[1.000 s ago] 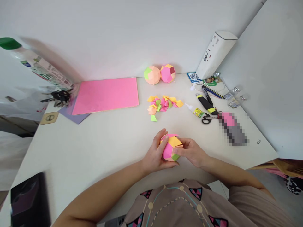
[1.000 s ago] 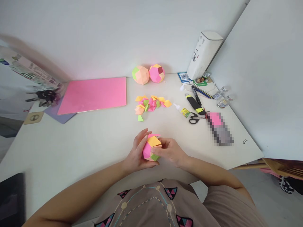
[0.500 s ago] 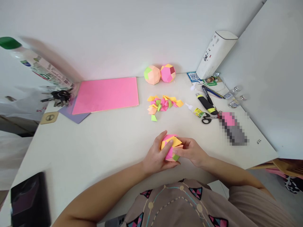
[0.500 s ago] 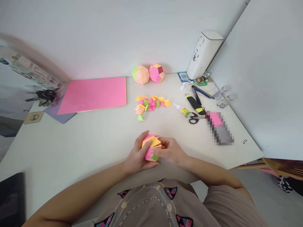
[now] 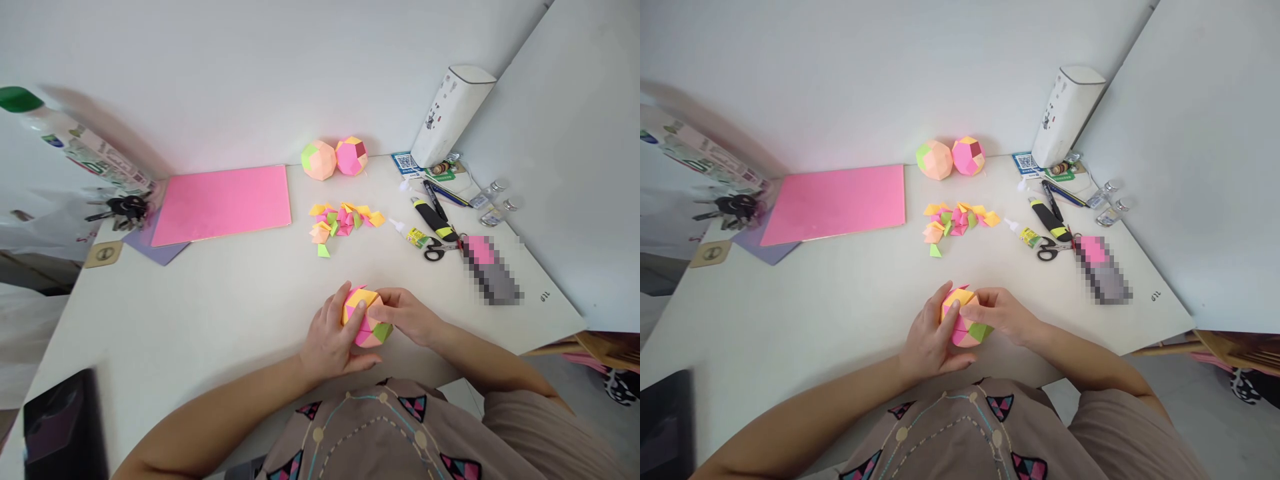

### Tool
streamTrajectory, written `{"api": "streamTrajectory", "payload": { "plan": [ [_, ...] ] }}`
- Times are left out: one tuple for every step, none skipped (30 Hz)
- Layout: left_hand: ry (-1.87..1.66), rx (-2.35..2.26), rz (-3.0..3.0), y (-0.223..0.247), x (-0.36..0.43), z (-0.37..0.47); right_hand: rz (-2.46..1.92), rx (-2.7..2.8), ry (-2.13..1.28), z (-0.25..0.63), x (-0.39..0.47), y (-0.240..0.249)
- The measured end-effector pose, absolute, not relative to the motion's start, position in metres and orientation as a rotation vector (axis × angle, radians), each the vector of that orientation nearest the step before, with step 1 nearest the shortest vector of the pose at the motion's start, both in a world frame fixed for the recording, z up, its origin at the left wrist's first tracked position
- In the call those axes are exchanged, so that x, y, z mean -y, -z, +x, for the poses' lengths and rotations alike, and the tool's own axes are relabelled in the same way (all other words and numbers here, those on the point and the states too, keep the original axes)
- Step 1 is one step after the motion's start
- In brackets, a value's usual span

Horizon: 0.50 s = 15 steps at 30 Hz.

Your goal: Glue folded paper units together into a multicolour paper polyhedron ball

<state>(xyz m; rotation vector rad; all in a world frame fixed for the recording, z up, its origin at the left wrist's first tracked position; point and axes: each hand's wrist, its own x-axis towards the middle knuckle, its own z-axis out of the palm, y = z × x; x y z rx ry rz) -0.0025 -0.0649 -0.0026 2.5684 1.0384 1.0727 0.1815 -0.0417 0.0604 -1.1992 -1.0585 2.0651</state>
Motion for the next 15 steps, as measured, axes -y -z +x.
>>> {"api": "streamTrajectory", "payload": {
  "plan": [
    [-1.049,-1.048,2.587,0.002,0.067,-0.003,-1.202,1.067,-2.068,0.183,0.04,-0.061],
    [-1.013,-1.061,2.594,0.001,0.069,-0.003,-1.202,1.074,-2.064,0.185,0.038,-0.063],
    [-0.97,-1.075,2.589,0.0,0.071,-0.004,-1.202,1.082,-2.056,0.187,0.037,-0.064],
    [-0.923,-1.087,2.571,-0.001,0.073,-0.004,-1.204,1.098,-2.048,0.189,0.035,-0.065],
    [-0.88,-1.09,2.546,-0.002,0.074,-0.004,-1.207,1.128,-2.042,0.19,0.034,-0.066],
    [-0.843,-1.085,2.512,-0.004,0.076,-0.004,-1.213,1.169,-2.044,0.191,0.033,-0.067],
    [-0.814,-1.071,2.475,-0.005,0.077,-0.005,-1.219,1.213,-2.054,0.193,0.032,-0.068],
    [-0.797,-1.056,2.437,-0.006,0.078,-0.006,-1.222,1.256,-2.073,0.194,0.032,-0.068],
    [-0.785,-1.042,2.402,-0.007,0.078,-0.006,-1.224,1.291,-2.092,0.194,0.031,-0.069],
    [-0.779,-1.03,2.367,-0.008,0.077,-0.007,-1.225,1.316,-2.104,0.195,0.031,-0.069],
    [-0.79,-1.01,2.332,-0.01,0.075,-0.008,-1.223,1.333,-2.11,0.195,0.031,-0.069],
    [-0.816,-0.975,2.293,-0.011,0.073,-0.009,-1.216,1.344,-2.114,0.195,0.031,-0.068],
    [-0.854,-0.924,2.244,-0.012,0.07,-0.01,-1.205,1.351,-2.119,0.195,0.031,-0.067],
    [-0.893,-0.853,2.174,-0.013,0.068,-0.011,-1.193,1.356,-2.13,0.195,0.032,-0.065],
    [-0.913,-0.774,2.079,-0.015,0.065,-0.011,-1.179,1.356,-2.142,0.194,0.033,-0.063]
  ]
}}
